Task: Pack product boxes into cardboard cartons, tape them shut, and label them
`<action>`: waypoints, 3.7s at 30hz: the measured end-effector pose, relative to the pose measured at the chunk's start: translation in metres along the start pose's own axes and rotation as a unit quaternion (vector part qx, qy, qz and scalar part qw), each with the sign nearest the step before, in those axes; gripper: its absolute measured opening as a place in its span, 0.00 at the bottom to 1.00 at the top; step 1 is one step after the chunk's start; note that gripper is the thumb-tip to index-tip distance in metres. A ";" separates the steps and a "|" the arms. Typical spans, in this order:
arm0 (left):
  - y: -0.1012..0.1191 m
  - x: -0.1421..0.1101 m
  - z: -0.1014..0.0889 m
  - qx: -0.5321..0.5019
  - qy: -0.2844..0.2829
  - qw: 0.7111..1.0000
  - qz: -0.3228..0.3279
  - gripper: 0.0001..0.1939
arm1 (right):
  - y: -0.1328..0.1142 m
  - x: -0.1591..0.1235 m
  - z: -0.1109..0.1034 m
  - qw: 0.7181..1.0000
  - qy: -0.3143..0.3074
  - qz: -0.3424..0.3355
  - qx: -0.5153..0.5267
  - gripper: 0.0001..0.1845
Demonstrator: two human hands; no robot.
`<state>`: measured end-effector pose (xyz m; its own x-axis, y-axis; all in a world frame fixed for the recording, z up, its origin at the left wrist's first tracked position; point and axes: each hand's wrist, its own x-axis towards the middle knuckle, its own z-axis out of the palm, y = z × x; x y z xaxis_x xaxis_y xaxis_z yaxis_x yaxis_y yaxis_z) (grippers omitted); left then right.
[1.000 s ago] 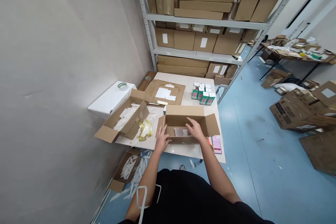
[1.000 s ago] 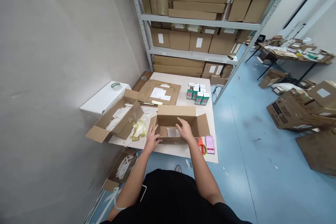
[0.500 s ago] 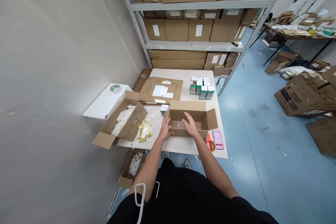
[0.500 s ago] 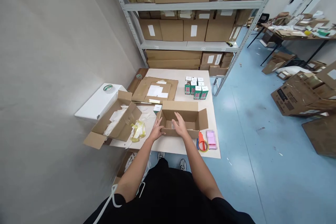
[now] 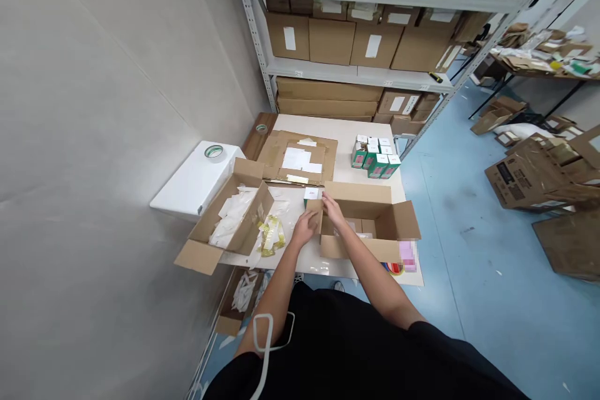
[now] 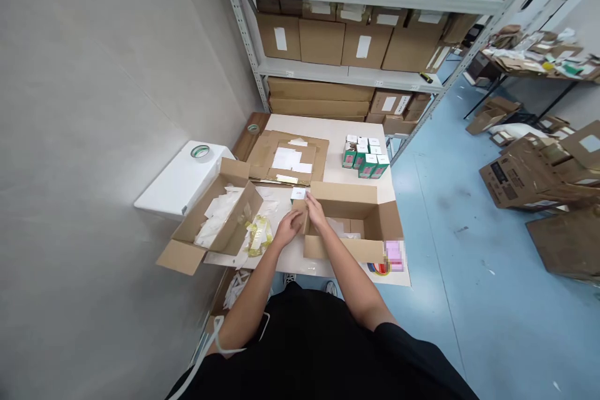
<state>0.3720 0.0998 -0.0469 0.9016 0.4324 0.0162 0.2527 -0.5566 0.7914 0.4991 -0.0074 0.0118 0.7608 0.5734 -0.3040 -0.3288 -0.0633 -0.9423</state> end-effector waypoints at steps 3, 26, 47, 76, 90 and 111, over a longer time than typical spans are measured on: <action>-0.016 0.023 -0.017 -0.025 0.010 1.000 -0.012 0.23 | -0.002 0.030 0.028 0.999 0.040 0.014 0.022 0.26; -0.093 0.115 -0.039 -0.042 0.024 0.976 -0.214 0.39 | 0.011 0.124 0.092 0.970 0.089 0.223 -0.031 0.16; -0.036 0.107 -0.182 -0.156 0.259 0.950 -0.078 0.26 | -0.023 0.085 0.106 0.980 0.153 -0.066 -0.111 0.31; 0.084 0.032 0.018 0.094 -0.074 0.993 0.010 0.28 | 0.025 -0.076 -0.168 0.920 0.330 -0.148 -0.153 0.37; 0.076 -0.014 0.036 0.297 -0.132 0.945 -0.034 0.54 | 0.026 -0.102 -0.184 0.942 0.210 -0.180 -0.192 0.30; 0.079 -0.099 0.043 0.228 -0.004 0.973 -0.038 0.06 | 0.025 -0.111 -0.141 0.950 0.110 -0.218 -0.194 0.27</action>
<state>0.3181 -0.0176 -0.0121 0.8763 0.4803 -0.0388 0.4471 -0.7803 0.4372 0.4850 -0.1880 0.0019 0.8904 0.4317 0.1445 0.2420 -0.1801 -0.9534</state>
